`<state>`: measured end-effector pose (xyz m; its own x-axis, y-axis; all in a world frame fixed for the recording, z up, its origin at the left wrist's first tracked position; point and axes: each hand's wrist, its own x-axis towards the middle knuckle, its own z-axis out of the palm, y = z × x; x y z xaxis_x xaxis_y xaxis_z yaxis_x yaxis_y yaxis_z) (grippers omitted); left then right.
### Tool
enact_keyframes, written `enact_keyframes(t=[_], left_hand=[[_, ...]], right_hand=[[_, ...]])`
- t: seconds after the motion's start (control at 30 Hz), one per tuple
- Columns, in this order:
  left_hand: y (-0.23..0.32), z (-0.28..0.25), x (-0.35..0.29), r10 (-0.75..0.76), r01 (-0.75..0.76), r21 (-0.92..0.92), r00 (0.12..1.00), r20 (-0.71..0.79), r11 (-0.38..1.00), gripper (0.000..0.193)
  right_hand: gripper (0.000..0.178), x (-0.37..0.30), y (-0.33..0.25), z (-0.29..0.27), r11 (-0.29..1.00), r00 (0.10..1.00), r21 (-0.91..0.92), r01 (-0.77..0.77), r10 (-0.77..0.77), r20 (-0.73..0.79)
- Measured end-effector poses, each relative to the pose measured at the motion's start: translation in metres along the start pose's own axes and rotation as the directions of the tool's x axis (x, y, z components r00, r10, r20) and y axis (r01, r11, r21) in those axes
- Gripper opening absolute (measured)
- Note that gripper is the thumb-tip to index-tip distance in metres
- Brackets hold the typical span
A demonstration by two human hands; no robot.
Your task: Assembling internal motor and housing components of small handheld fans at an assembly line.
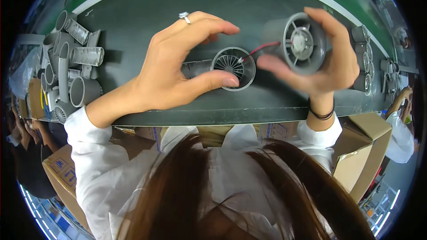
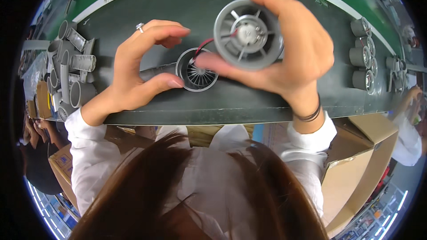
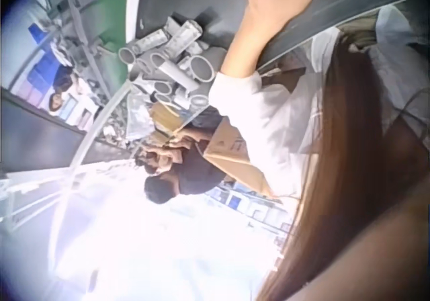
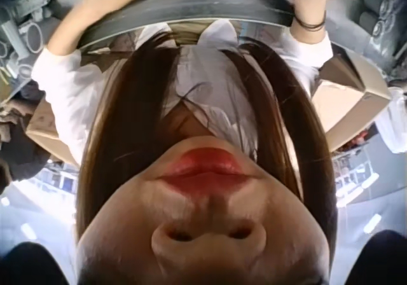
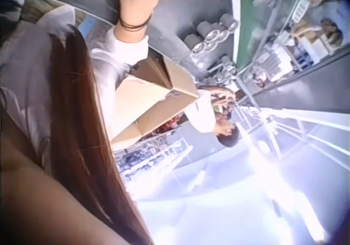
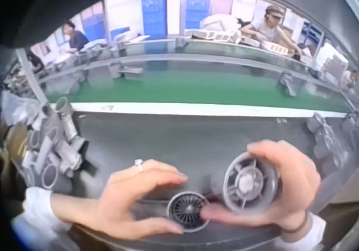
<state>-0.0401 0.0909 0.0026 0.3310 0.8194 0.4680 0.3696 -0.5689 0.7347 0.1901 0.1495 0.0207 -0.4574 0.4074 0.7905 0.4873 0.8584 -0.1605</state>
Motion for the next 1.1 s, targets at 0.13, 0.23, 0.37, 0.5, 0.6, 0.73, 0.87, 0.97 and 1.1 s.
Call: enact_keyframes(t=[0.13, 0.23, 0.37, 0.5, 0.6, 0.73, 0.87, 0.97, 1.1], left_hand=[[-0.001, 0.005, -0.005, 0.056, -0.057, 0.006, 0.995, 0.082, 0.998, 0.038], [-0.001, 0.011, -0.01, 0.062, -0.063, -0.02, 0.998, -0.005, 0.998, 0.015], [0.002, 0.004, -0.01, 0.082, -0.082, -0.039, 0.997, -0.004, 0.996, 0.008], [-0.001, -0.003, -0.012, 0.073, -0.054, -0.182, 0.992, 0.103, 0.982, 0.02], [-0.005, 0.0, -0.014, -0.017, 0.071, -0.434, 0.992, 0.126, 0.898, 0.014], [-0.003, -0.001, -0.014, -0.101, 0.185, -0.579, 0.979, 0.174, 0.794, 0.018], [-0.004, -0.004, -0.014, -0.115, 0.237, -0.632, 0.967, 0.228, 0.738, 0.02], [-0.002, -0.004, -0.014, -0.143, 0.273, -0.64, 0.958, 0.247, 0.719, 0.021], [-0.001, -0.003, -0.015, -0.167, 0.299, -0.657, 0.952, 0.258, 0.692, 0.023]], right_hand=[[0.092, -0.009, -0.014, 0.008, 0.997, 1.0, 0.08, -0.004, 0.002, 0.024], [0.098, -0.01, -0.015, 0.013, 0.99, 0.999, 0.141, 0.017, -0.024, 0.044], [0.099, -0.013, -0.022, 0.008, 0.959, 0.993, 0.273, -0.077, 0.049, 0.111], [0.096, -0.014, -0.029, -0.001, 0.926, 0.979, 0.349, -0.146, 0.085, 0.183], [0.094, -0.018, -0.026, 0.002, 0.938, 0.985, 0.329, -0.112, 0.062, 0.158], [0.093, -0.019, -0.023, 0.001, 0.947, 0.987, 0.31, -0.082, 0.035, 0.156], [0.09, -0.019, -0.024, 0.0, 0.948, 0.984, 0.3, -0.103, 0.054, 0.169], [0.085, -0.018, -0.023, 0.003, 0.959, 0.991, 0.279, -0.055, 0.019, 0.129], [0.081, -0.015, -0.025, 0.006, 0.96, 0.993, 0.28, -0.015, -0.02, 0.119]])
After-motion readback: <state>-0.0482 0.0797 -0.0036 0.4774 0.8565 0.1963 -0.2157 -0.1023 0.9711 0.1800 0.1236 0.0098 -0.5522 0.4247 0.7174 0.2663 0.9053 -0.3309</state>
